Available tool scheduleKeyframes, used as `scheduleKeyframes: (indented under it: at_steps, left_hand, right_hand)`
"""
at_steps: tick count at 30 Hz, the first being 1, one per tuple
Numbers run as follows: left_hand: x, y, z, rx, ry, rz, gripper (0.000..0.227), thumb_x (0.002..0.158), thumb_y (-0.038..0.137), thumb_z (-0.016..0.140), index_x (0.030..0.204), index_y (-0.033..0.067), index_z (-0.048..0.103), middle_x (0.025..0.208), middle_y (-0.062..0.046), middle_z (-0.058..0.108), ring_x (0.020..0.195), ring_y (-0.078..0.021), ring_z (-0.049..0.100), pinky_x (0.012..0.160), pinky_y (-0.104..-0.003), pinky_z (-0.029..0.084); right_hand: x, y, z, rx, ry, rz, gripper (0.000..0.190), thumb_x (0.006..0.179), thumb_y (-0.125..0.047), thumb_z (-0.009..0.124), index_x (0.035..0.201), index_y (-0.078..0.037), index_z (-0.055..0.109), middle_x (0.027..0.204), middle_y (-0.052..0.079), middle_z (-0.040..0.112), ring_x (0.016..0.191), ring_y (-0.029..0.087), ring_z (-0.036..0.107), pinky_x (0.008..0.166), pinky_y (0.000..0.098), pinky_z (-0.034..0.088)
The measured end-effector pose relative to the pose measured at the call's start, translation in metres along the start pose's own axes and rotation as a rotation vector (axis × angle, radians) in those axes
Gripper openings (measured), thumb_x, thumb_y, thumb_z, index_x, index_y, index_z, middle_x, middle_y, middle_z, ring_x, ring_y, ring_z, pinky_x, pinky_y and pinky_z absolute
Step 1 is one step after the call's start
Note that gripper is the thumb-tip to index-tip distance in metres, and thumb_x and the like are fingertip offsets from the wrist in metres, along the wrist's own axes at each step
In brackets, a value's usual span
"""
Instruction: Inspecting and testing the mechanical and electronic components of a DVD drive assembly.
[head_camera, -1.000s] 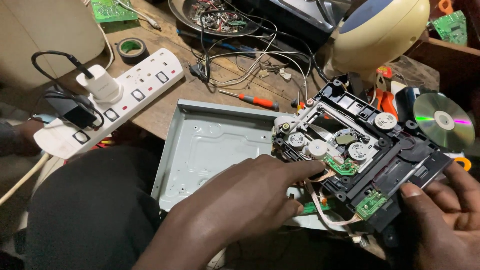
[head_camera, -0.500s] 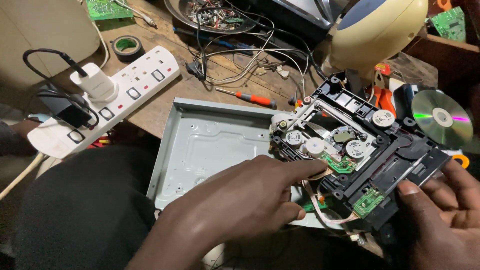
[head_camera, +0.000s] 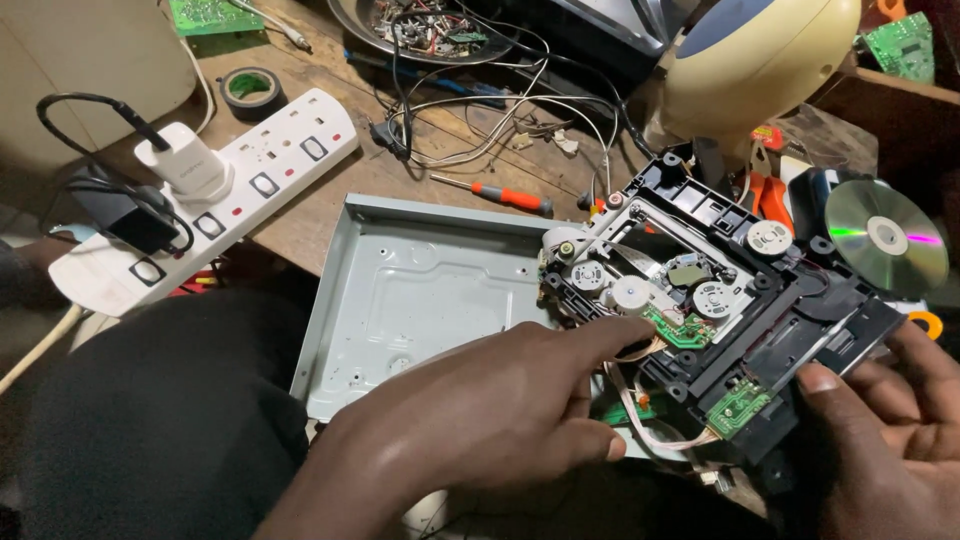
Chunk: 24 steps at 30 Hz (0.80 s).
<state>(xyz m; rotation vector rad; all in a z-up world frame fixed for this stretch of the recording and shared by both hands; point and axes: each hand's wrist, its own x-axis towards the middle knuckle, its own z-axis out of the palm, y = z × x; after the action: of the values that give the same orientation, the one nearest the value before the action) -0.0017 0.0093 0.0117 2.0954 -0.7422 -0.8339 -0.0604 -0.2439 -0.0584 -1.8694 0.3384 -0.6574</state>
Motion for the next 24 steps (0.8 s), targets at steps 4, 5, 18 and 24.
scheduleKeyframes:
  at_steps: [4,5,18,24]
  left_hand:
    - [-0.001,0.004,-0.002,0.006,-0.025,-0.041,0.083,0.088,0.028,0.064,0.164,0.0259,0.03,0.103,-0.02,0.071,0.091,-0.0399,0.068,0.071,-0.049,0.047]
    - [-0.001,0.004,-0.002,0.03,-0.041,-0.042,0.086,0.088,0.029,0.065,0.166,0.0258,0.028,0.103,-0.018,0.074,0.092,-0.0398,0.068,0.072,-0.048,0.048]
    - [-0.001,0.001,0.002,0.058,-0.058,-0.061,0.09,0.088,0.033,0.065,0.169,0.0298,0.025,0.113,-0.025,0.067,0.102,-0.0475,0.063,0.079,-0.051,0.047]
    - [-0.003,0.008,-0.005,0.033,-0.111,-0.124,0.091,0.091,0.033,0.063,0.172,0.033,0.021,0.118,-0.023,0.066,0.105,-0.0461,0.063,0.08,-0.05,0.047]
  right_hand:
    - [-0.002,-0.005,0.003,0.034,0.027,0.052,0.06,0.099,0.0,0.06,0.157,-0.005,0.044,0.129,0.018,0.066,0.116,0.02,0.068,0.102,0.0341,0.06]
    - [-0.001,-0.004,0.002,0.022,0.016,0.024,0.06,0.1,0.001,0.059,0.158,-0.002,0.043,0.13,0.021,0.065,0.117,0.023,0.067,0.102,0.036,0.059]
    - [-0.001,-0.005,0.005,-0.046,-0.01,-0.003,0.059,0.099,0.003,0.056,0.157,-0.003,0.045,0.136,0.022,0.065,0.123,0.026,0.068,0.107,0.0352,0.058]
    - [-0.001,-0.004,0.003,-0.184,-0.036,-0.046,0.061,0.101,0.003,0.056,0.162,-0.001,0.049,0.124,0.02,0.067,0.108,0.025,0.069,0.089,0.0327,0.057]
